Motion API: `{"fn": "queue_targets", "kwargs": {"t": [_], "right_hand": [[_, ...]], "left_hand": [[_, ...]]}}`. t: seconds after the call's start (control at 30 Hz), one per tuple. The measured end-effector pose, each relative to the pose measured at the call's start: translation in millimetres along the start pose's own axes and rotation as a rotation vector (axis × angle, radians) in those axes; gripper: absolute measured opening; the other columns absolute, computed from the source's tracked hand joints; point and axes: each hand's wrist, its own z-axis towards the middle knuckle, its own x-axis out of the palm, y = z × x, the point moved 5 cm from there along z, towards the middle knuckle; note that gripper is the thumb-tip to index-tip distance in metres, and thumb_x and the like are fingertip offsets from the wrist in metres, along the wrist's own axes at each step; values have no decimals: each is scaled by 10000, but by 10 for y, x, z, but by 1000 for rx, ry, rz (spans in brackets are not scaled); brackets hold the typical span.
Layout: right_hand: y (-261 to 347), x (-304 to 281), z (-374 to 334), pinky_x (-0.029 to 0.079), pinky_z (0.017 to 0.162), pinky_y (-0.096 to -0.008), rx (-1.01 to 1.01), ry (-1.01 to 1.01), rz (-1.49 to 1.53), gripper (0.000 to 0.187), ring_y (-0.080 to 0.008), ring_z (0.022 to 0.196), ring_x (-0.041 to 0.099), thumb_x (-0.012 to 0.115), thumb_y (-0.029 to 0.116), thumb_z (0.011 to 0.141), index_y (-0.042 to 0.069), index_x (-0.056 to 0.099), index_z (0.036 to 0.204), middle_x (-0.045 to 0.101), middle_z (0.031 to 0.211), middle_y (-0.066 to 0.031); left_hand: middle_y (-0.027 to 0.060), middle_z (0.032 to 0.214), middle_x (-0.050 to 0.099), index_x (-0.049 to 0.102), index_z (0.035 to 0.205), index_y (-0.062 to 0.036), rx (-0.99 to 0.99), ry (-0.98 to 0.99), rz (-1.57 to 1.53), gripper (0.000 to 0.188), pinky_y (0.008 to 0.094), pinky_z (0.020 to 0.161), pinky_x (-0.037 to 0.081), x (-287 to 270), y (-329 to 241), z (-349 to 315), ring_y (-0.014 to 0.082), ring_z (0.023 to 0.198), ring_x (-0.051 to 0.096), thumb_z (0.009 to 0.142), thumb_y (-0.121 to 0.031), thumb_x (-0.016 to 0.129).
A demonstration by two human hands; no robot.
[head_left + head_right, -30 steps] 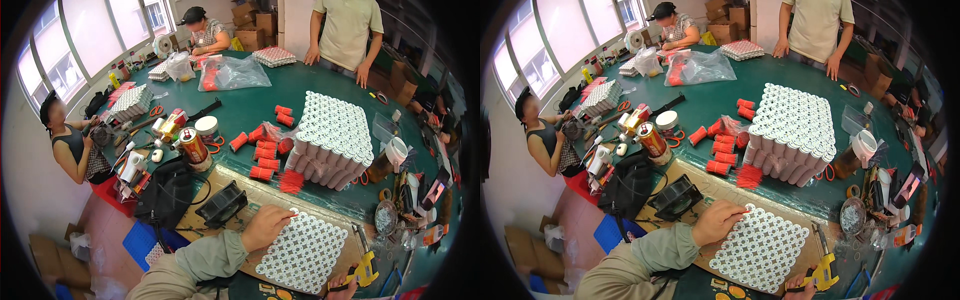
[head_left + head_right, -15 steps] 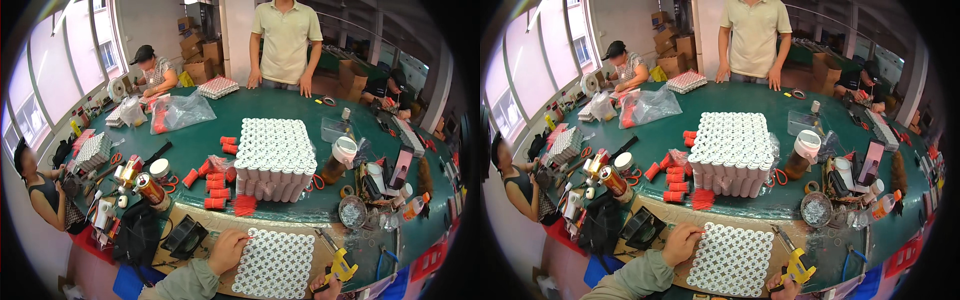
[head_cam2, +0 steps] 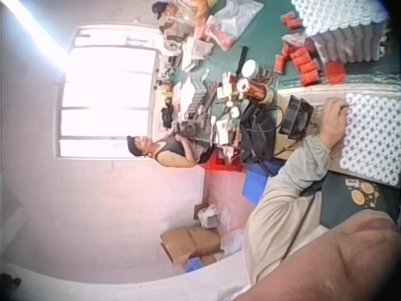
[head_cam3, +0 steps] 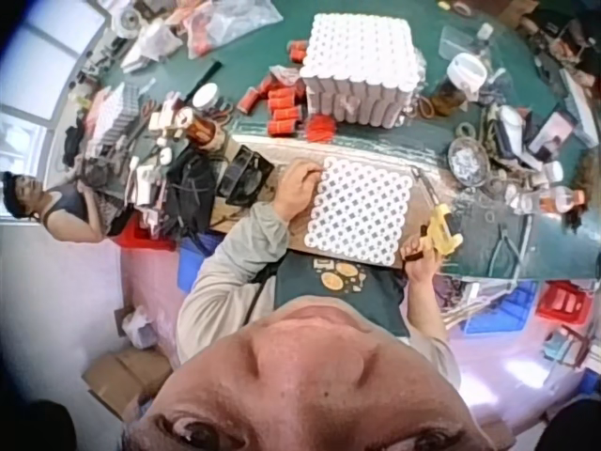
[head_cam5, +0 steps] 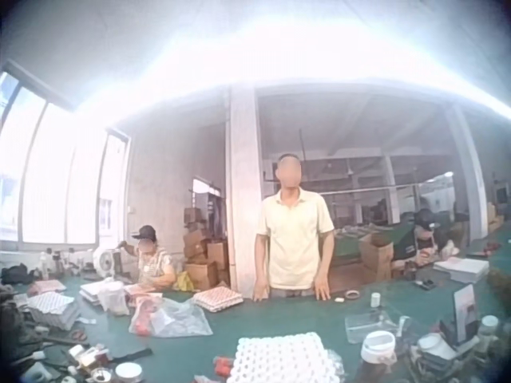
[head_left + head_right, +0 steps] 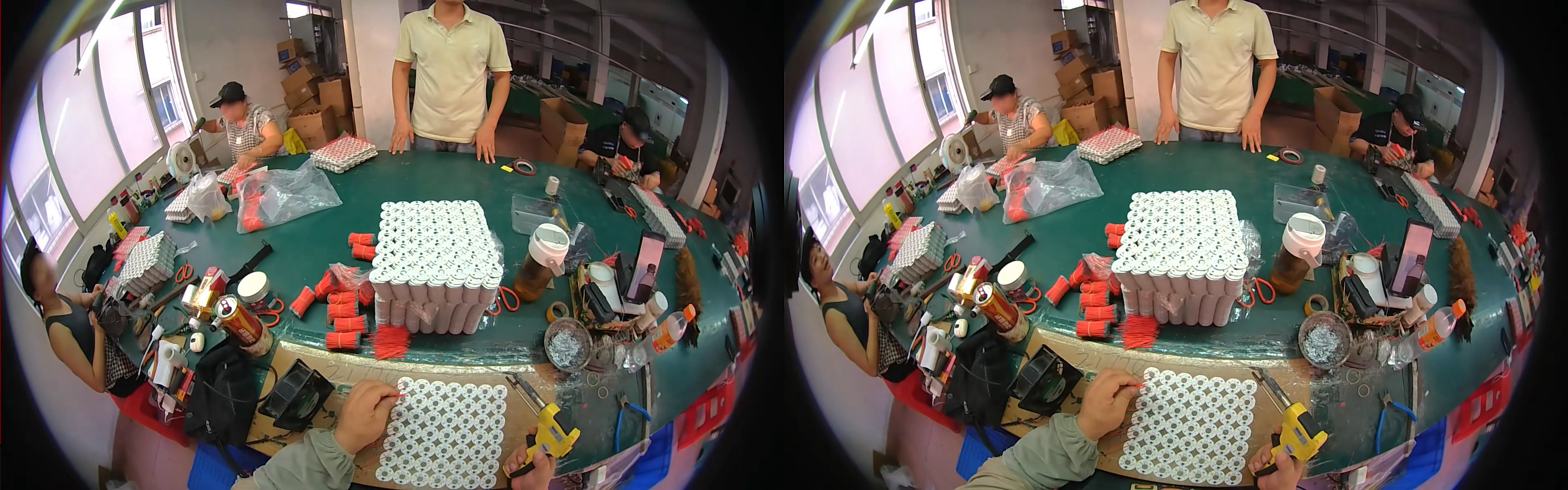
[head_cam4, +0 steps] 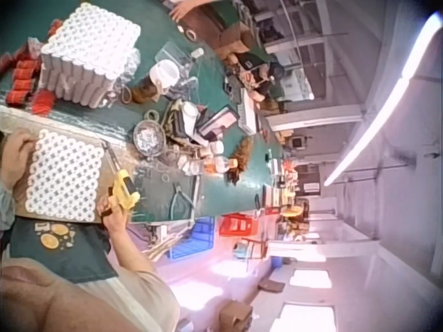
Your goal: The person solders red wires onto LED components on an assembly grid using a soldering iron.
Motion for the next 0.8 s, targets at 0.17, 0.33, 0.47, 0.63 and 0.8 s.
{"fn": "queue_targets", "kwargs": {"t": [0.17, 0.33, 0.47, 0.63, 0.8], "right_hand": [[-19, -8, 4, 383, 542, -318, 10, 46, 18, 273, -188, 665, 462, 614, 320, 955, 111, 515, 809, 493, 777, -45], [-34, -83, -18, 376, 546, -319, 16, -24, -19, 280, -192, 664, 450, 587, 327, 966, 113, 501, 809, 494, 783, -52], [-87, -186, -21, 373, 552, -320, 48, -87, 6, 282, -191, 665, 445, 572, 338, 974, 116, 499, 817, 491, 785, -53], [-139, -268, -19, 367, 563, -316, 72, -166, 62, 296, -189, 685, 443, 576, 359, 970, 119, 501, 814, 485, 801, -47], [-37, -115, -20, 373, 575, -326, 66, 41, -21, 321, -193, 695, 446, 598, 400, 953, 114, 506, 838, 484, 809, -48]], "left_hand": [[119, 927, 667, 679, 941, -19, -11, -17, -3, 104, 371, 787, 491, -8, 23, -23, 305, 875, 617, 839, -2, 671], [116, 990, 664, 666, 981, -32, -46, 29, -19, 120, 396, 863, 457, 14, 55, -31, 317, 943, 607, 867, -69, 665], [117, 938, 676, 677, 964, -23, -1, -11, 4, 107, 374, 795, 487, -12, 26, -13, 309, 884, 622, 857, -19, 665], [121, 945, 676, 670, 958, -18, 38, 12, 1, 116, 383, 796, 486, -2, 22, -10, 315, 890, 622, 843, -12, 675], [125, 944, 673, 668, 954, -20, 28, 6, 1, 116, 388, 792, 485, 16, 39, -11, 324, 889, 619, 838, -7, 666]]}}
